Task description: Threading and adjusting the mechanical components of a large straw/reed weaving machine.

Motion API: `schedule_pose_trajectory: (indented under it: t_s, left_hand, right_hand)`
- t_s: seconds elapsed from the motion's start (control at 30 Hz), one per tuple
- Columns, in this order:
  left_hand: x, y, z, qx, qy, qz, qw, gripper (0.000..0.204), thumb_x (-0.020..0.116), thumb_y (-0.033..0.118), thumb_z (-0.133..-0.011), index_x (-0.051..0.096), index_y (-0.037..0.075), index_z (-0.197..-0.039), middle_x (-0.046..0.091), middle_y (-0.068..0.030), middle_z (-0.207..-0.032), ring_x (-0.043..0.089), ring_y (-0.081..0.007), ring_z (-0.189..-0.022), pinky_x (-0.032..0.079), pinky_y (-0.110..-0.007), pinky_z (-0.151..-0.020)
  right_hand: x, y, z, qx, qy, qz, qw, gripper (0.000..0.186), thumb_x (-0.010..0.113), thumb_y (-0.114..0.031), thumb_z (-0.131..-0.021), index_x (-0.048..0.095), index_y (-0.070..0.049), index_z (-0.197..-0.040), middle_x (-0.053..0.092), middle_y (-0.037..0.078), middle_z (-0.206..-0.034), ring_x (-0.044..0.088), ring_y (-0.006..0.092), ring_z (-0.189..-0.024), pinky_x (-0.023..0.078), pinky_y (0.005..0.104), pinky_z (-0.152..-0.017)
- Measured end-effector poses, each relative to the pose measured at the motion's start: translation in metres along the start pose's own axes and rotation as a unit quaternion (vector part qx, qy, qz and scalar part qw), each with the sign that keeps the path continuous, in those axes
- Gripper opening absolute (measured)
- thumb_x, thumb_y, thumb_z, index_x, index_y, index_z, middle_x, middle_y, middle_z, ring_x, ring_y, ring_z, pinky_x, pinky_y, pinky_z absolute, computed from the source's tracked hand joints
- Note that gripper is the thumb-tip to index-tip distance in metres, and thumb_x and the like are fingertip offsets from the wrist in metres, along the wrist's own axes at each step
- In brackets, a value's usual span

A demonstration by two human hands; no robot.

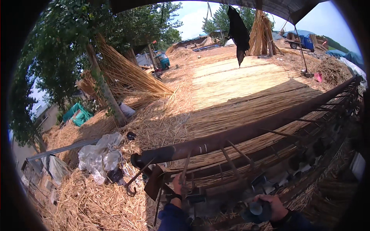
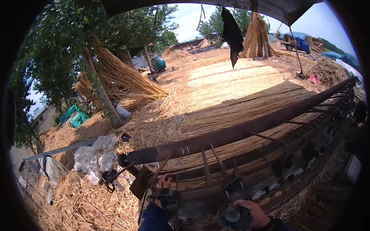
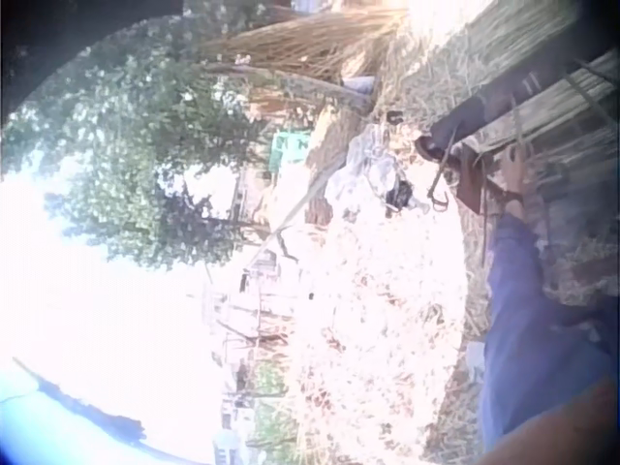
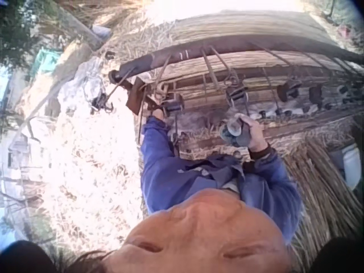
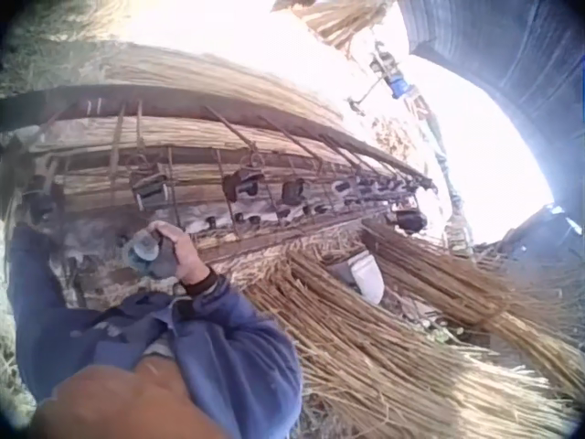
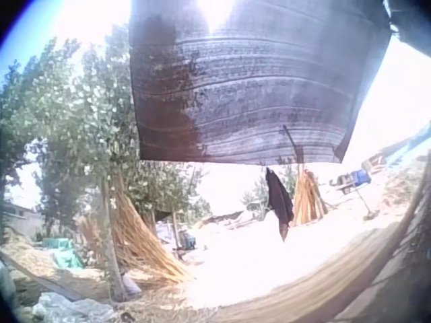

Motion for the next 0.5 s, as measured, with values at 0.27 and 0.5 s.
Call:
schedule_pose_trajectory:
  t_s: [0.27, 0.5]
  left_hand:
    - [0.013, 0.005, 0.002, 0.002, 0.05, -0.013, 0.999, 0.01, 0.067, 0.013, -0.066, 0.069, 0.009, -0.075, 0.059, -0.0106, -0.088, 0.056, -0.028, -0.086, 0.046, -0.038, -0.077]
    - [-0.022, 0.072, 0.016, -0.002, 0.005, -0.095, 0.995, 0.014, 0.063, 0.017, -0.074, 0.066, 0.005, -0.08, 0.057, -0.0154, -0.091, 0.054, -0.0336, -0.086, 0.043, -0.041, -0.08]
  right_hand:
    - [0.015, 0.004, 0.038, -0.083, -0.163, 0.251, 0.951, 0.03, 0.049, -0.027, -0.087, 0.057, 0.001, -0.077, 0.057, 0.011, -0.077, 0.056, 0.0241, -0.079, 0.046, 0.0374, -0.075]
    - [0.075, -0.012, 0.075, -0.099, -0.365, 0.223, 0.899, 0.04, 0.051, -0.029, -0.086, 0.052, 0.002, -0.062, 0.057, 0.02, -0.072, 0.06, 0.0373, -0.071, 0.05, 0.0464, -0.067]
Point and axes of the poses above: each hand's wrist, its own z-axis away from the middle knuckle, its own x-axis out of the palm, y = z × x, the point moved 7 cm from there along -z, towards the middle knuckle
